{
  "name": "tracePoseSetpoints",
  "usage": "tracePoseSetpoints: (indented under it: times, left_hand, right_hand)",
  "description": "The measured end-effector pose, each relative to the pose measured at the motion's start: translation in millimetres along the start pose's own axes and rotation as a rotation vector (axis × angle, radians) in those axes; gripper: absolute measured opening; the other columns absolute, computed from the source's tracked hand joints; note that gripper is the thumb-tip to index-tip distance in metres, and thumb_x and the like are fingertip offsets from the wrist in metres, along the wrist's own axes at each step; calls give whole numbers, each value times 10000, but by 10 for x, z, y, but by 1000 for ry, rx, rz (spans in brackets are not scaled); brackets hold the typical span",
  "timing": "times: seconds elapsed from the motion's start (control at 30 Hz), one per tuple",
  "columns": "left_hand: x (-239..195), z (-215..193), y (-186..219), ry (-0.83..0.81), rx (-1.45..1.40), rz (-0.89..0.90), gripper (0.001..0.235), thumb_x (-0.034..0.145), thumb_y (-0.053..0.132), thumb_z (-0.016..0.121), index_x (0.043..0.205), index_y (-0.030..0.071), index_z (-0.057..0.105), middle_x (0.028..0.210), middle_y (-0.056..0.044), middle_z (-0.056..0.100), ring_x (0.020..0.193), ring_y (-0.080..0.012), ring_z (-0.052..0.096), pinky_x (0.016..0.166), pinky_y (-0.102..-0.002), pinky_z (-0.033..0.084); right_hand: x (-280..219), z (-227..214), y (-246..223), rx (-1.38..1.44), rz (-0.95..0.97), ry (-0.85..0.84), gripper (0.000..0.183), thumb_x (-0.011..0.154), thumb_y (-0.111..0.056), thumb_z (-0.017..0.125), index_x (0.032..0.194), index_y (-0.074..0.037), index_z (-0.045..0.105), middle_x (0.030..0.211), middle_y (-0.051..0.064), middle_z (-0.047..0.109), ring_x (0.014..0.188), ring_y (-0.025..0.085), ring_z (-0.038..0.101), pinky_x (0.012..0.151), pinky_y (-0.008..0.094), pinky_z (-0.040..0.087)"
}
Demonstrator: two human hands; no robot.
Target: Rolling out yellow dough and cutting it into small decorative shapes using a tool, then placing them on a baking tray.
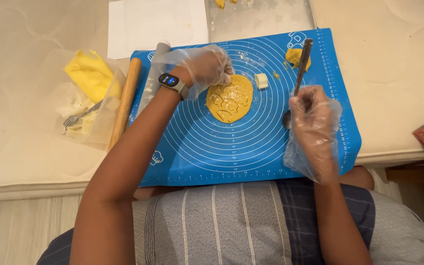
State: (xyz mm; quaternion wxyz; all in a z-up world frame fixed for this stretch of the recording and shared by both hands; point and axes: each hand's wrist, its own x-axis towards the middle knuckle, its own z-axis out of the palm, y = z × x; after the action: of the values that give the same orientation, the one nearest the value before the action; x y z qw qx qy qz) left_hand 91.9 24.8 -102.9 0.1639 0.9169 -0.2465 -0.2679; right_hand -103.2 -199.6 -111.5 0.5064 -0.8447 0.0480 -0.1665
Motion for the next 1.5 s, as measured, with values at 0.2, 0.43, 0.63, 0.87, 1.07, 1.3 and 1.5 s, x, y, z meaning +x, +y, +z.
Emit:
tracePoseSetpoints:
  times: [0.2,0.43,0.63,0.87,1.07,1.3,1.5]
  left_hand:
    - [-76,-17,63,22,40,23,111,983,234,698,1075,174,707,1000,19,663,870,-150,603,753,-256,527]
    - [-299,-96,196,34,-33,48,97,1019,202,639,1103,158,656,988,5,661,877,-159,611,704,-251,520]
    - [-654,-204,433,54,3,86,107,1029,201,609,1126,167,639,1004,7,622,851,-119,571,695,-202,517]
    - [-775,-149,530,89,112,62,300,1067,193,526,1342,132,627,1137,-124,660,1048,-276,702,850,-379,612]
    - [-902,-259,586,46,57,59,311,1087,201,500,1377,118,575,1309,-155,600,1283,-303,594,1018,-415,551]
    - [-834,-193,460,74,-25,105,303,1077,170,506,1362,122,597,1272,-151,610,1254,-310,606,994,-442,567]
    - [-881,-180,381,120,-36,137,273,1071,187,523,1325,148,616,1241,-122,618,1223,-281,622,961,-414,584]
  right_hand:
    - [19,73,91,62,-26,-2,84,1054,-68,622,1041,-93,543,946,57,615,849,147,605,736,280,528]
    - [19,101,49,84,-107,14,110,1061,-96,640,1004,-75,549,884,56,625,760,138,606,655,274,532]
    - [9,168,11,381,4,-48,105,1066,-75,573,1065,-86,469,871,114,696,618,190,673,540,304,599]
    - [119,303,41,330,6,-122,149,1002,-27,639,1128,-13,561,830,109,668,774,170,627,680,299,523]
    - [343,468,-435,352,86,-152,246,920,-46,777,1136,-40,658,826,90,691,638,147,601,621,260,503]
    - [613,639,-412,-63,99,-359,295,873,-150,840,1144,-54,770,836,106,672,630,185,536,563,269,443]
    - [598,636,-433,-141,25,-362,170,907,-138,810,1019,-12,786,731,111,602,608,188,498,518,258,392]
